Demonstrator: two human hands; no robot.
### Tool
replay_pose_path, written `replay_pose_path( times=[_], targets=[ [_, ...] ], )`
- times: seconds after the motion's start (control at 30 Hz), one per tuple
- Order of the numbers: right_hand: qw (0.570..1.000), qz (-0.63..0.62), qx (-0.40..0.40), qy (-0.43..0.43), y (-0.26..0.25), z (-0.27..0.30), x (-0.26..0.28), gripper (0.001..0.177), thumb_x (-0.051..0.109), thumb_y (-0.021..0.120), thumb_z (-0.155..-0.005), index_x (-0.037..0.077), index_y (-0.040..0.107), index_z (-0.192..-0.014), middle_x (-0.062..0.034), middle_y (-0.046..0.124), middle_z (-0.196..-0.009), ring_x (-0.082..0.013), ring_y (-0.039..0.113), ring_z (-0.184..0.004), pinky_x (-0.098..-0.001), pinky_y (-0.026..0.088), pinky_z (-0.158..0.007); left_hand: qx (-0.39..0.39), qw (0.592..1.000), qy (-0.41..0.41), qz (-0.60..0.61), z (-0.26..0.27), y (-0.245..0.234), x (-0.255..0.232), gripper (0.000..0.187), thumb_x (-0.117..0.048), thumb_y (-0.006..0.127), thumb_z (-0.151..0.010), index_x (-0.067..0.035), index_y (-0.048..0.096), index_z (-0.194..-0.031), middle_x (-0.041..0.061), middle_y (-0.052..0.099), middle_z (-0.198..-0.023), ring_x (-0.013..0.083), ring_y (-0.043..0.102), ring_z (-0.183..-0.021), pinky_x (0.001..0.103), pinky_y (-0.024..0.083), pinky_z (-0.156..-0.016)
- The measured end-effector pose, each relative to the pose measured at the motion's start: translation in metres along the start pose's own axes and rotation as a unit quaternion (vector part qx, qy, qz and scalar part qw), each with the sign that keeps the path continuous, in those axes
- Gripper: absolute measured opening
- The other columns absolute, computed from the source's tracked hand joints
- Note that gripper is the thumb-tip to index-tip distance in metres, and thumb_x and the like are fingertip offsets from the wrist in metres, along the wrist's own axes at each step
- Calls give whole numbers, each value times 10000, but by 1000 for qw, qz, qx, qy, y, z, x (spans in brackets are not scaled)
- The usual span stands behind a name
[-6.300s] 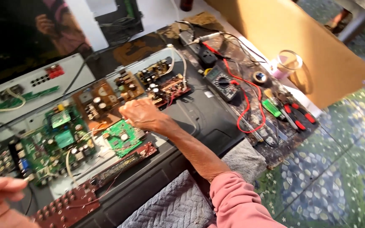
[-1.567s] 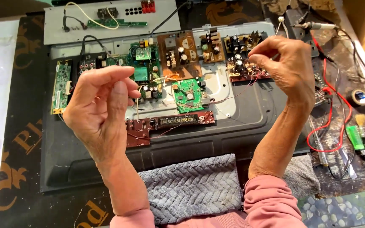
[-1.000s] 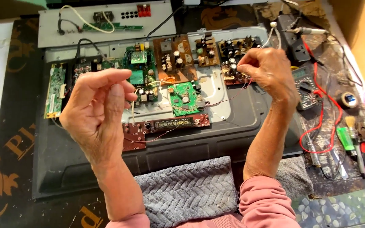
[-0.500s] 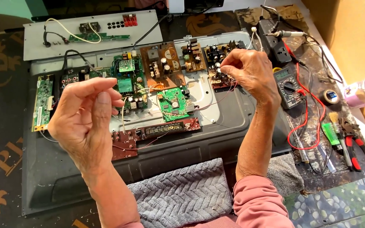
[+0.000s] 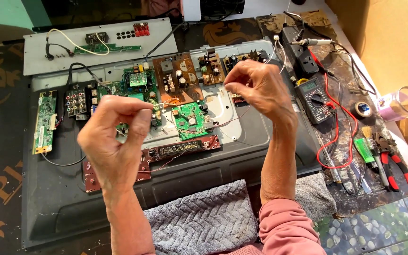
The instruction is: Soldering wire connections onto a television circuit board during a repair process.
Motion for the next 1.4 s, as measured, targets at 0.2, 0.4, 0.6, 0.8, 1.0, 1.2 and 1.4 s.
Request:
replay_pose_path(
  times=[0.2, 0.4, 0.6, 0.8, 1.0, 1.2, 1.4],
  targets=[
    [985, -38, 67, -152, 22, 5, 27, 41, 58, 763, -962, 38, 728, -971, -90, 750, -929, -177, 702, -785, -248, 609, -686, 167, 980, 46, -95, -1, 23, 9, 242, -288, 624, -1026, -65, 710, -1060, 65, 697, -936, 164, 651, -797, 296, 543, -667],
    [970, -32, 82, -225, 45, 8, 40, 202, 248, 674, -1019, 50, 708, -992, -55, 703, -898, -178, 652, -711, -309, 525, -615, 229, 959, 60, -152, 3, 32, 12, 247, -342, 578, -1048, -109, 637, -993, 3, 669, -870, 138, 628, -739, 306, 469, -645],
    [973, -49, 69, -215, 49, 7, 44, 229, 275, 620, -1052, 64, 683, -989, -35, 667, -897, -181, 613, -736, -320, 444, -632, 214, 962, 72, -155, 3, 32, 13, 155, -204, 633, -1055, -74, 618, -972, 17, 635, -844, 160, 580, -717, 304, 430, -625],
    [980, -40, 84, -178, 35, 4, 23, 77, 128, 719, -973, 62, 716, -1012, -76, 751, -1002, -175, 720, -812, -272, 602, -702, 164, 976, 54, -134, 0, 26, 16, 56, -73, 645, -1043, -45, 694, -1042, 71, 728, -966, 173, 673, -785, 289, 506, -651],
    [984, 92, 111, 106, 16, -6, -40, 108, 292, 681, -944, 212, 703, -1014, 34, 768, -933, -89, 701, -834, -290, 539, -812, 75, 992, 22, -96, 0, 9, 5, 50, -66, 683, -1057, -36, 705, -1091, 83, 729, -1021, 190, 668, -846, 306, 559, -762],
    [987, 99, 60, 115, 5, -4, -68, 179, 306, 646, -847, 188, 775, -885, 4, 760, -856, -135, 673, -777, -328, 460, -658, 41, 994, 16, -100, -3, 5, -1, 167, -150, 577, -1102, -40, 697, -1066, 77, 662, -1002, 168, 601, -815, 295, 527, -740],
    [990, 112, 18, 89, 4, -1, -84, 81, 166, 677, -967, 100, 723, -954, -95, 683, -969, -189, 667, -851, -337, 538, -793, 19, 995, 19, -96, -2, 3, 3, 222, 77, 550, -944, -63, 679, -1057, 68, 603, -995, 166, 535, -818, 287, 535, -720]
  ],
)
Point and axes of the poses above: each hand's wrist, its own z-axis away from the middle knuckle, its own y-axis out of the palm, x = y × z, the point moved 2 cm from there along -z, towards the middle knuckle
